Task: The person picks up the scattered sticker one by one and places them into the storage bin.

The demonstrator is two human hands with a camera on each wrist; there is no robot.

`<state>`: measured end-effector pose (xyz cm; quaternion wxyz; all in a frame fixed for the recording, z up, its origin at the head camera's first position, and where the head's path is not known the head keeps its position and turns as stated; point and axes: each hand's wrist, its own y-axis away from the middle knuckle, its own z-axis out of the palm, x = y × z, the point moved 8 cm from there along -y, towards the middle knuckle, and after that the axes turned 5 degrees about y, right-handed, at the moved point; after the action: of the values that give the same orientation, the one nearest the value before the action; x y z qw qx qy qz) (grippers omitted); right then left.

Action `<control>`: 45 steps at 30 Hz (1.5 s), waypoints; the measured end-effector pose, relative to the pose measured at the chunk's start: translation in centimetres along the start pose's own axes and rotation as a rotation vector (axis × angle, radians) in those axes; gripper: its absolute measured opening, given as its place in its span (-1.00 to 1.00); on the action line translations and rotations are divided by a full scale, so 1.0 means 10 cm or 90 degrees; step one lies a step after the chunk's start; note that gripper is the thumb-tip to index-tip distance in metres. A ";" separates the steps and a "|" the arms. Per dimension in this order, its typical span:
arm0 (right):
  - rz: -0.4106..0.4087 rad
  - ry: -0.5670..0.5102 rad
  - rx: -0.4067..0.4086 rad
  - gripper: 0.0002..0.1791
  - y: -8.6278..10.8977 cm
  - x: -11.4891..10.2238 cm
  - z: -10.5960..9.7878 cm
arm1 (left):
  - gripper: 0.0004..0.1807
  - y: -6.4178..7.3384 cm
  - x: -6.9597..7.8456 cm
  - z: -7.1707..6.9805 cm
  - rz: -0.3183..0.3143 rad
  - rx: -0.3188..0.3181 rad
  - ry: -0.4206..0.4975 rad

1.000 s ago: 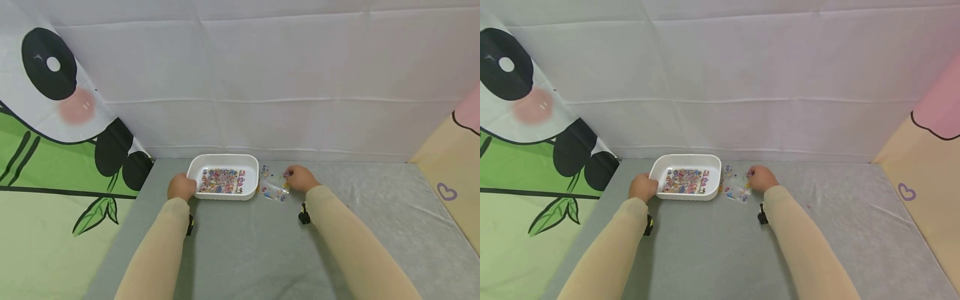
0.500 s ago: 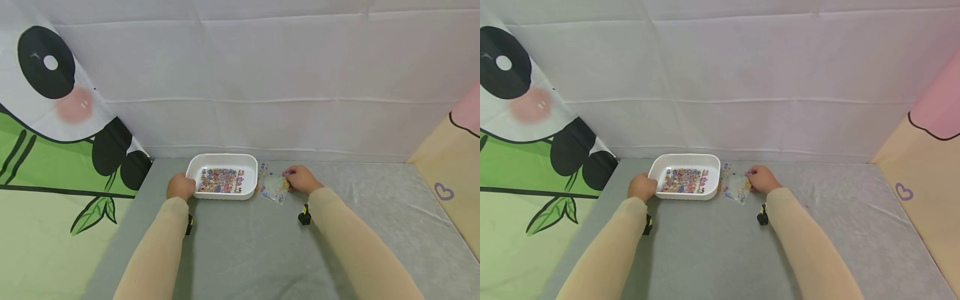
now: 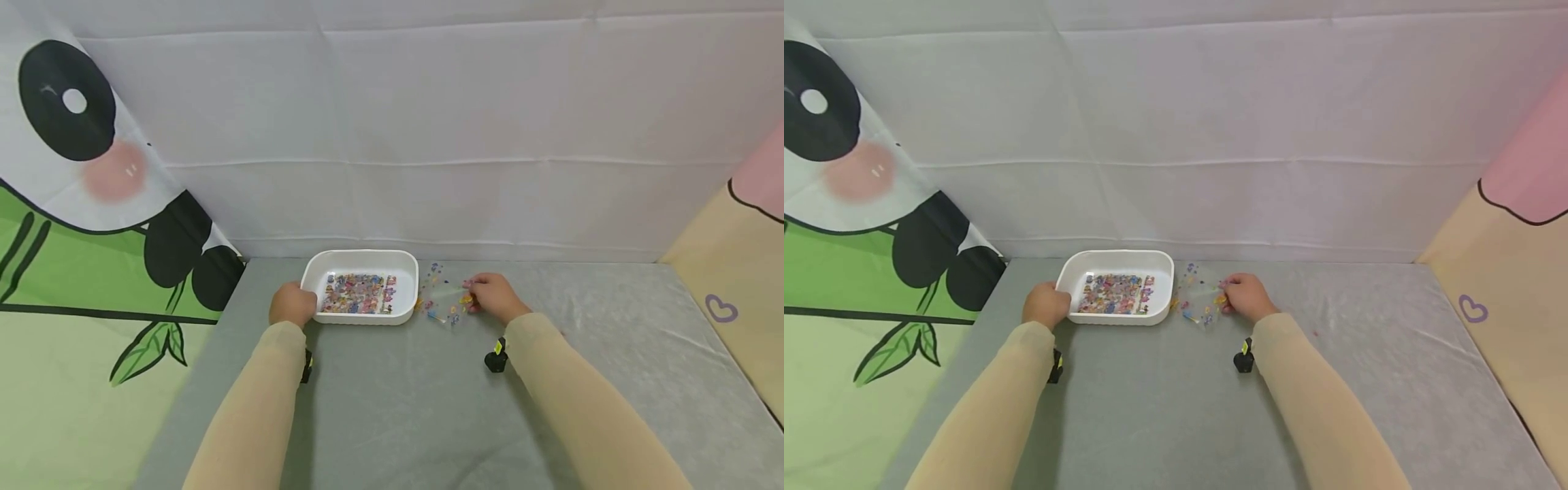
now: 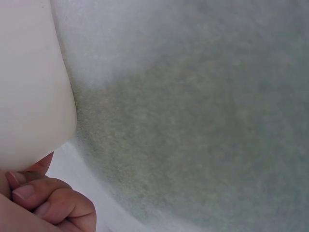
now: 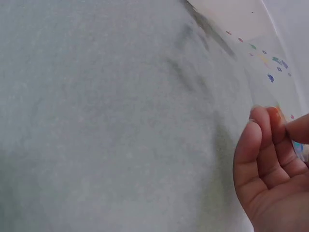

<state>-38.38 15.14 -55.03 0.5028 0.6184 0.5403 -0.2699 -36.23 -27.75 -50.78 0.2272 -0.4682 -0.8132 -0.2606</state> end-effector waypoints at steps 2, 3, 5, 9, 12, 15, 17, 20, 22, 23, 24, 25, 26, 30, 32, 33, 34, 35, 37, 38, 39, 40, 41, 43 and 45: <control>0.009 -0.004 0.009 -0.69 0.02 0.01 -0.02 | -0.48 -0.01 0.00 -0.01 0.000 0.000 -0.002; 0.010 -0.001 0.015 -0.69 0.04 0.02 -0.04 | -0.48 -0.01 0.00 -0.01 -0.001 0.000 -0.002; 0.004 0.013 0.028 -0.67 0.05 0.02 -0.07 | -0.48 -0.01 0.00 -0.02 0.000 -0.002 -0.005; -0.008 0.023 0.060 -0.63 0.07 0.05 -0.18 | -0.49 0.00 0.00 -0.01 0.000 -0.006 0.000; -0.004 0.000 0.080 -0.62 0.07 0.07 -0.24 | -0.50 0.01 0.00 0.00 -0.002 -0.007 0.009; 0.011 -0.047 0.095 -0.62 0.08 0.08 -0.28 | -0.50 0.01 -0.01 -0.01 -0.006 -0.005 0.014; 0.022 -0.088 0.101 -0.61 0.08 0.10 -0.30 | -0.50 0.01 -0.01 0.00 -0.009 -0.004 0.013; 0.033 -0.146 0.104 -0.61 0.08 0.10 -0.30 | -0.50 0.00 -0.02 0.00 -0.010 -0.003 0.010; 0.035 -0.170 0.107 -0.61 0.09 0.08 -0.29 | -0.50 0.00 -0.03 0.01 -0.011 -0.001 0.009; 0.036 -0.179 0.109 -0.61 0.09 0.07 -0.28 | -0.50 0.00 -0.03 0.01 -0.010 0.000 0.009; 0.033 -0.192 0.109 -0.61 0.09 0.05 -0.27 | -0.50 0.00 -0.03 0.01 -0.010 0.000 0.008; 0.032 -0.203 0.111 -0.61 0.09 0.04 -0.27 | -0.50 -0.01 -0.03 0.01 -0.007 0.001 0.007; 0.029 -0.215 0.111 -0.62 0.08 0.02 -0.25 | -0.50 -0.01 -0.03 0.01 -0.005 0.001 0.005; 0.014 -0.257 0.110 -0.64 0.08 -0.07 -0.19 | -0.50 -0.02 -0.01 0.01 0.005 0.005 -0.003; 0.009 -0.262 0.107 -0.66 0.09 -0.12 -0.15 | -0.51 -0.02 -0.01 0.01 0.006 0.004 -0.003; 0.007 -0.260 0.105 -0.65 0.09 -0.14 -0.14 | -0.51 -0.02 -0.01 0.02 0.006 0.004 -0.002; 0.007 -0.258 0.104 -0.65 0.10 -0.17 -0.12 | -0.50 -0.02 -0.01 0.02 0.005 0.003 -0.001; 0.006 -0.255 0.101 -0.64 0.10 -0.19 -0.10 | -0.50 -0.02 -0.01 0.03 0.005 0.001 0.000; 0.008 -0.249 0.098 -0.63 0.10 -0.22 -0.06 | -0.49 -0.03 -0.02 0.03 0.002 0.001 0.003; 0.008 -0.247 0.097 -0.63 0.10 -0.24 -0.03 | -0.49 -0.03 -0.03 0.04 0.001 0.000 0.003; 0.007 -0.245 0.098 -0.63 0.10 -0.25 -0.01 | -0.49 -0.04 -0.04 0.04 0.001 0.001 0.003; 0.004 -0.247 0.099 -0.63 0.09 -0.26 0.01 | -0.49 -0.04 -0.04 0.04 0.001 0.000 0.002; -0.001 -0.248 0.099 -0.64 0.09 -0.28 0.04 | -0.49 -0.05 -0.05 0.04 0.001 0.001 0.001; -0.009 -0.242 0.098 -0.65 0.08 -0.30 0.08 | -0.49 -0.06 -0.05 0.03 0.002 0.001 0.001; -0.014 -0.238 0.101 -0.66 0.09 -0.32 0.13 | -0.49 -0.07 -0.05 0.03 0.004 0.002 0.000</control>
<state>-38.11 12.76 -52.33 0.5408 0.5895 0.4214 -0.4272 -36.67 -28.18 -51.40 0.2286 -0.4707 -0.8120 -0.2588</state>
